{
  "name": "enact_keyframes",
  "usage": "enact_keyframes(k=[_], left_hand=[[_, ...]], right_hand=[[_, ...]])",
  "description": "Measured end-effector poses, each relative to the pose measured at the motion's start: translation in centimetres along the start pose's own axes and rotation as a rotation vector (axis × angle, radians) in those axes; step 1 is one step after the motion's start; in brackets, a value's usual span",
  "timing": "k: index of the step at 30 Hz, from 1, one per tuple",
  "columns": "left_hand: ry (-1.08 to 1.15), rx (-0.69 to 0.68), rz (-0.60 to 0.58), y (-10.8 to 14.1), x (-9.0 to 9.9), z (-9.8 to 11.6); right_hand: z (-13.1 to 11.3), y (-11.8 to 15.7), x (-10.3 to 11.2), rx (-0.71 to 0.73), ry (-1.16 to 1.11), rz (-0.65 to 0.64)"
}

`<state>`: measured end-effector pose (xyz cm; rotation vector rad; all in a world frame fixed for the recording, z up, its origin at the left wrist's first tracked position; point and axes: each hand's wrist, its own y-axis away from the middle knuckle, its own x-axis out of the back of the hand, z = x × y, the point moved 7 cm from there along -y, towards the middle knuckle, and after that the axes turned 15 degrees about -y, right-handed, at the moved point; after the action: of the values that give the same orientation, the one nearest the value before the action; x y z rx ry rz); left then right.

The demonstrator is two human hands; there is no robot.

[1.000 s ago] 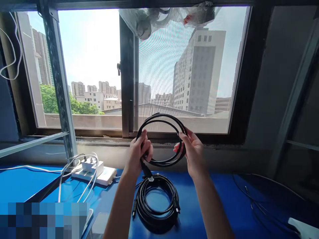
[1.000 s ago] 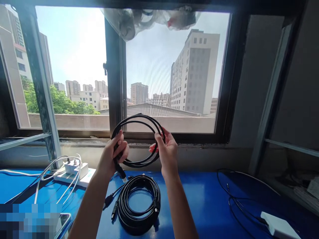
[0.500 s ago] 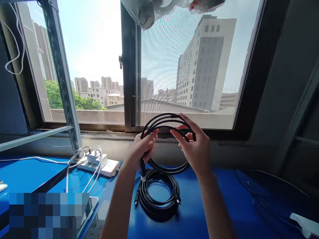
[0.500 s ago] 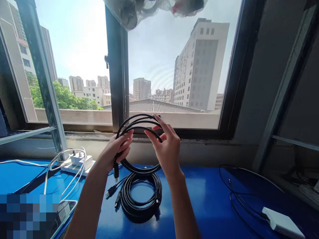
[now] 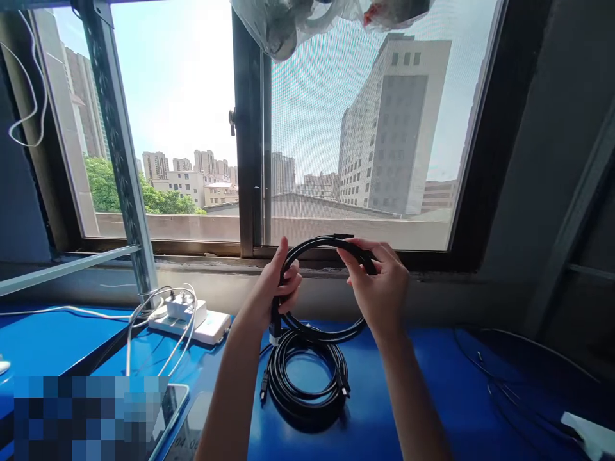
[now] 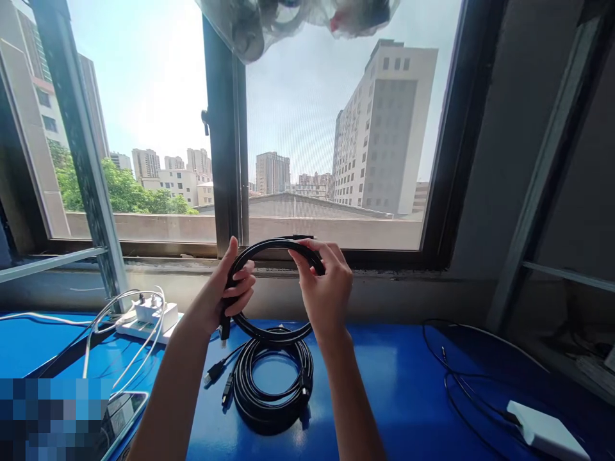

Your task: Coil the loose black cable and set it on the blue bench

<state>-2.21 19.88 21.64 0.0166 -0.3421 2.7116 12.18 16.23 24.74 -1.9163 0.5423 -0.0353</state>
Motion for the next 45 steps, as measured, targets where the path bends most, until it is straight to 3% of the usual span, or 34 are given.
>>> enact_keyframes(k=[4, 9, 15, 18, 22, 25, 31, 35, 38, 42, 45], left_hand=[[-0.026, 0.016, 0.023, 0.4, 0.1, 0.3], [-0.088, 0.007, 0.063, 1.0, 0.8, 1.0], [-0.219, -0.159, 0.103, 1.9, 1.6, 2.1], [-0.284, -0.243, 0.200, 2.2, 2.1, 2.6], [-0.250, -0.284, 0.360, 2.2, 3.2, 2.8], [-0.170, -0.316, 0.376, 2.0, 3.3, 2.9], [-0.032, -0.359, 0.202, 1.4, 1.8, 3.1], [0.046, -0.314, 0.184, 0.6, 1.3, 2.4], [0.034, -0.272, 0.192, 0.1, 1.5, 1.7], [-0.061, -0.167, 0.182, -0.4, 1.9, 0.5], [-0.114, -0.014, 0.215, -0.7, 2.3, -0.8]], right_hand=[[-0.4, 0.4, 0.0, 0.072, 0.052, 0.082], [-0.2, 0.4, -0.5, 0.116, 0.116, 0.016], [0.9, 0.5, -1.2, -0.078, 0.110, -0.068], [1.1, 0.5, -0.9, -0.161, 0.146, -0.031], [0.4, 0.2, -0.4, -0.154, 0.119, -0.002], [0.1, 0.0, -0.2, -0.220, 0.007, -0.027], [0.5, 0.8, -1.9, -0.622, -0.516, -0.218], [-0.1, 1.4, -3.1, -0.736, -0.759, -0.366], [-0.1, 1.3, -2.9, -0.658, -0.583, -0.395], [-0.3, 0.2, -0.8, -0.337, -0.217, -0.140], [-0.1, -0.1, -0.5, -0.198, -0.185, -0.113]])
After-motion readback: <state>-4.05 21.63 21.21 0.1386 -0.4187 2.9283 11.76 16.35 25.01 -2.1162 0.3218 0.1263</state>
